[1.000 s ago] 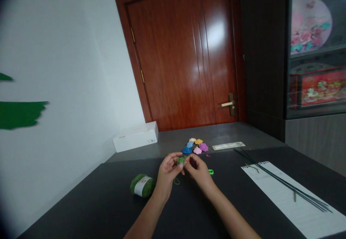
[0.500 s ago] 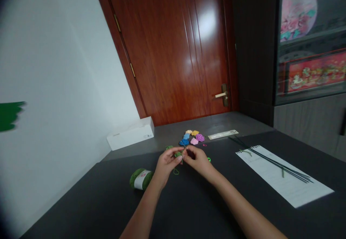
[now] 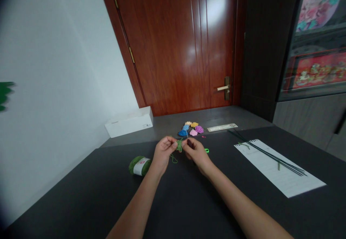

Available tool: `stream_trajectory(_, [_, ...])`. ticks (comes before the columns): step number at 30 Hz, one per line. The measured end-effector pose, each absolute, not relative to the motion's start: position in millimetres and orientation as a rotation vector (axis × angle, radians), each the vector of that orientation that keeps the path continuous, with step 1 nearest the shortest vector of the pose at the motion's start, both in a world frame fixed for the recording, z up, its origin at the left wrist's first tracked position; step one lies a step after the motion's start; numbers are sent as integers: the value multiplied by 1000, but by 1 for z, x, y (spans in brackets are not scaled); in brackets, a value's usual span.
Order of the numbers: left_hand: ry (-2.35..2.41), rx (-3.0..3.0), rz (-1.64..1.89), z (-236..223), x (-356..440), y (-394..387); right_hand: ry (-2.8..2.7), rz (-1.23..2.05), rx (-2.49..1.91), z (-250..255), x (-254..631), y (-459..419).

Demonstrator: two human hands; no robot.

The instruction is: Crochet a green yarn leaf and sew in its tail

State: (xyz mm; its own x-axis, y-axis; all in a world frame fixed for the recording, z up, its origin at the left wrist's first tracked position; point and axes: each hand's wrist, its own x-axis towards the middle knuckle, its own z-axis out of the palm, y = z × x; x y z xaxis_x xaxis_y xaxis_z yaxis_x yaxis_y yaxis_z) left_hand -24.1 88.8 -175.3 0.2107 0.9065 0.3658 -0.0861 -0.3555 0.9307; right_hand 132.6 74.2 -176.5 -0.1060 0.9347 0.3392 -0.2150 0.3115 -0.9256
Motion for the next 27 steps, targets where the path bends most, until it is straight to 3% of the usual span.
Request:
stream_trajectory(13, [756,1385,1368,-165,-17,80,-1183,1119,-753,-176,129,68])
stream_trajectory(27, [587,1215,1378,-146,-7,67,-1228,884,-783,-180,127,65])
